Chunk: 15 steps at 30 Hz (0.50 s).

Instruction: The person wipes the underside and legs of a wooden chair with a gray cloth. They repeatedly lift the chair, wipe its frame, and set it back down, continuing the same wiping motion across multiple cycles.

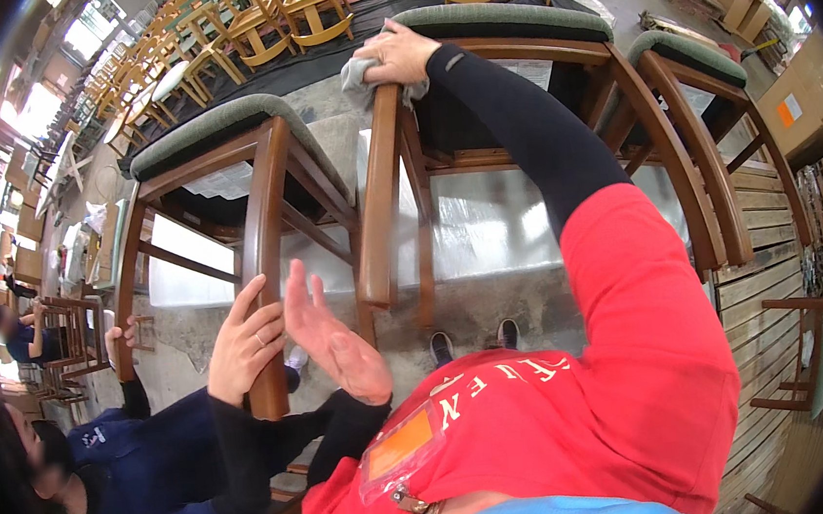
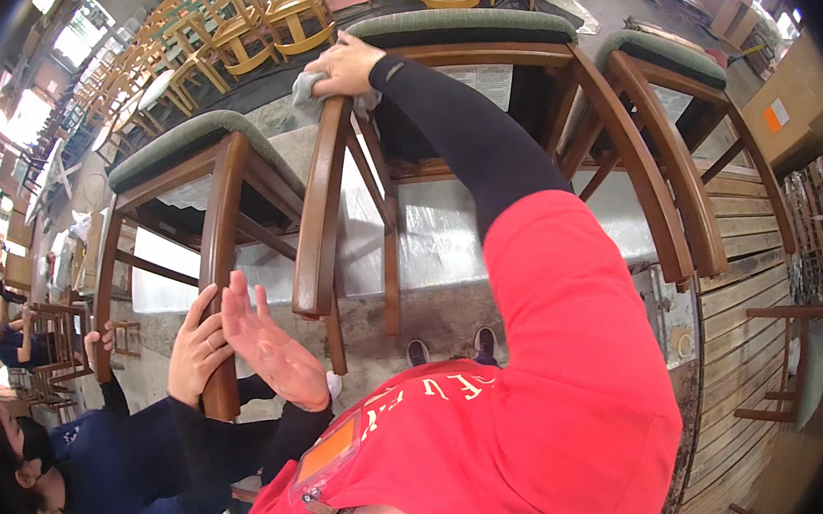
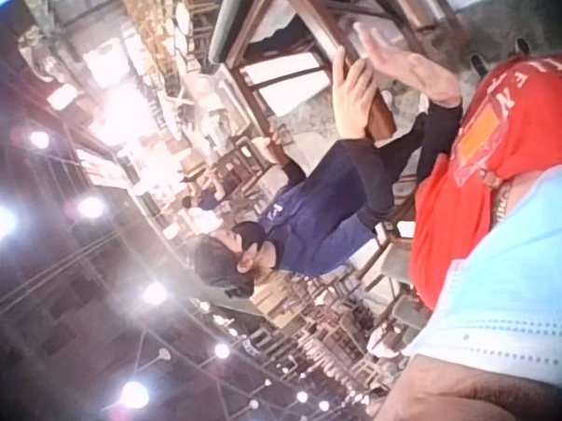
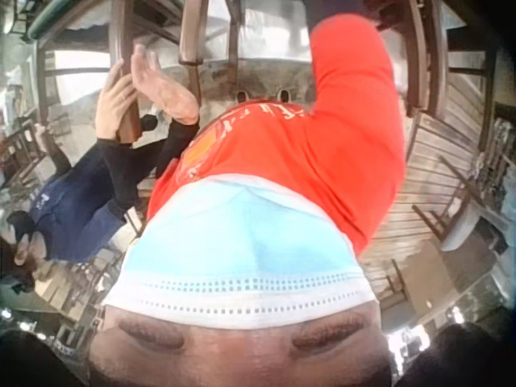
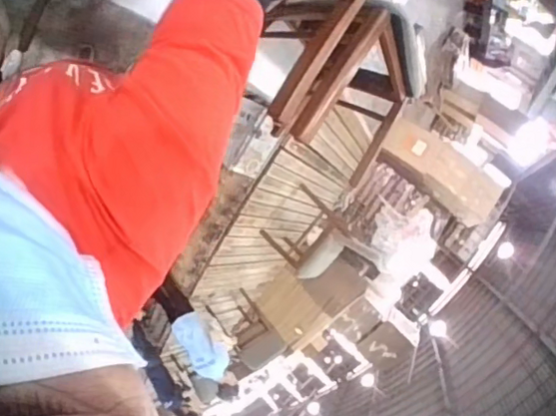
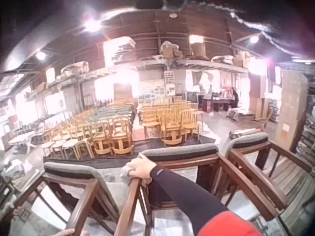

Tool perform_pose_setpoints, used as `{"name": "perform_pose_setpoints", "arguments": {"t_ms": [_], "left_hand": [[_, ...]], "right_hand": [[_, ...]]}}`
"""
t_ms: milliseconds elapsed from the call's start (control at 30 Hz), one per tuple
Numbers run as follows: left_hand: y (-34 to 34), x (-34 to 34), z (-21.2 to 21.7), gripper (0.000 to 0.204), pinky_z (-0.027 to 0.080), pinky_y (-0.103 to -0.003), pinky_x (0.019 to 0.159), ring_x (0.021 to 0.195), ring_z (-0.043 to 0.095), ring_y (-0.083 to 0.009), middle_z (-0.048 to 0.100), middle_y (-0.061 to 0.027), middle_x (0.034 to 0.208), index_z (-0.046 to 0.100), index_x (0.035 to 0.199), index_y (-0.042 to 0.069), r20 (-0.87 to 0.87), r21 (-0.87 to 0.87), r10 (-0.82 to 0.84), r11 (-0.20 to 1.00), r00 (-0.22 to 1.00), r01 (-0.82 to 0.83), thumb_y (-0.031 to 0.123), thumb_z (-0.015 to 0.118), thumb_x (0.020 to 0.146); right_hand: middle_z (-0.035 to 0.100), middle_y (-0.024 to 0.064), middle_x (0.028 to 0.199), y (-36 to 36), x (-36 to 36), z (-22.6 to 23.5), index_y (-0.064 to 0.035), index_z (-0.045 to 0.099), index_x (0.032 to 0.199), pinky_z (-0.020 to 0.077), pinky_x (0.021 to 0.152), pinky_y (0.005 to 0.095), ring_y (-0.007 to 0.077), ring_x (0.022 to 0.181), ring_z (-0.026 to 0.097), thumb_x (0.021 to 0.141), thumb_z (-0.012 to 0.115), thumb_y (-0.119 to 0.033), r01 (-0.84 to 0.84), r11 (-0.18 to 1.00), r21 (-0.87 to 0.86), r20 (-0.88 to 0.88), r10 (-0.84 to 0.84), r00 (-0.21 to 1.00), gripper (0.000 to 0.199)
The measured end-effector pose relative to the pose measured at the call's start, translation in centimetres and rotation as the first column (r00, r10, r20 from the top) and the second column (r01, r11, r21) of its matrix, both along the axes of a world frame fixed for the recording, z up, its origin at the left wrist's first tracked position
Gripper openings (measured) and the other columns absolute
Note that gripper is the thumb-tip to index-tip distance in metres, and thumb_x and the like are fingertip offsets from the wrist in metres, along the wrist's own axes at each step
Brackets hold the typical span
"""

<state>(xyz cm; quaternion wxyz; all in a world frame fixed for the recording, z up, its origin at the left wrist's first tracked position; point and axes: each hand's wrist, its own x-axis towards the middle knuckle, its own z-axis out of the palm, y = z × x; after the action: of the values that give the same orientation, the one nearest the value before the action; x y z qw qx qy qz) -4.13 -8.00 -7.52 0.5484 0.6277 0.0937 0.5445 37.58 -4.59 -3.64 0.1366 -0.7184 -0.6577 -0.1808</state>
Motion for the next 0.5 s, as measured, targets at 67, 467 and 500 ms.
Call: {"name": "perform_pose_setpoints", "arguments": {"t_ms": [67,467,500], "left_hand": [[-0.1,-0.7,-0.3,0.076,0.02,-0.051,0.118,0.146,0.03,-0.0334,0.034,-0.0233,0.154,0.031,0.147,-0.001,-0.048,0.01,0.012,1.0,0.999,-0.012,0.051,0.052,0.096],[2.9,2.5,4.0,0.065,0.015,-0.05,0.119,0.146,0.029,-0.0314,0.036,-0.0225,0.154,0.033,0.147,0.003,0.021,0.008,0.071,0.997,0.997,-0.071,0.045,0.043,0.099],[2.5,3.2,4.3,0.065,0.014,-0.049,0.12,0.147,0.028,-0.0316,0.035,-0.0227,0.154,0.032,0.148,0.003,0.063,0.153,0.082,0.984,0.995,-0.091,0.045,0.041,0.099]], "right_hand": [[0.071,0.0155,0.113,1.9,-0.7,-0.2,-0.0192,0.063,0.13,0.0224,0.116,0.0593,0.0321,0.115,0.063,0.089,0.048,-0.051,0.108,0.994,0.03,0.078,-0.11,0.991,0.054],[0.059,0.0132,0.122,-10.1,-28.8,-4.0,-0.0145,0.063,0.11,0.0297,0.109,0.0598,0.0358,0.119,0.055,0.065,0.076,-0.037,-0.24,0.654,0.718,-0.342,0.63,0.697,0.051],[0.057,0.0132,0.126,-9.7,-28.8,-5.6,-0.0148,0.061,0.113,0.0268,0.11,0.0614,0.036,0.123,0.052,0.066,0.076,-0.038,-0.201,0.598,0.776,-0.341,0.665,0.664,0.055]]}}
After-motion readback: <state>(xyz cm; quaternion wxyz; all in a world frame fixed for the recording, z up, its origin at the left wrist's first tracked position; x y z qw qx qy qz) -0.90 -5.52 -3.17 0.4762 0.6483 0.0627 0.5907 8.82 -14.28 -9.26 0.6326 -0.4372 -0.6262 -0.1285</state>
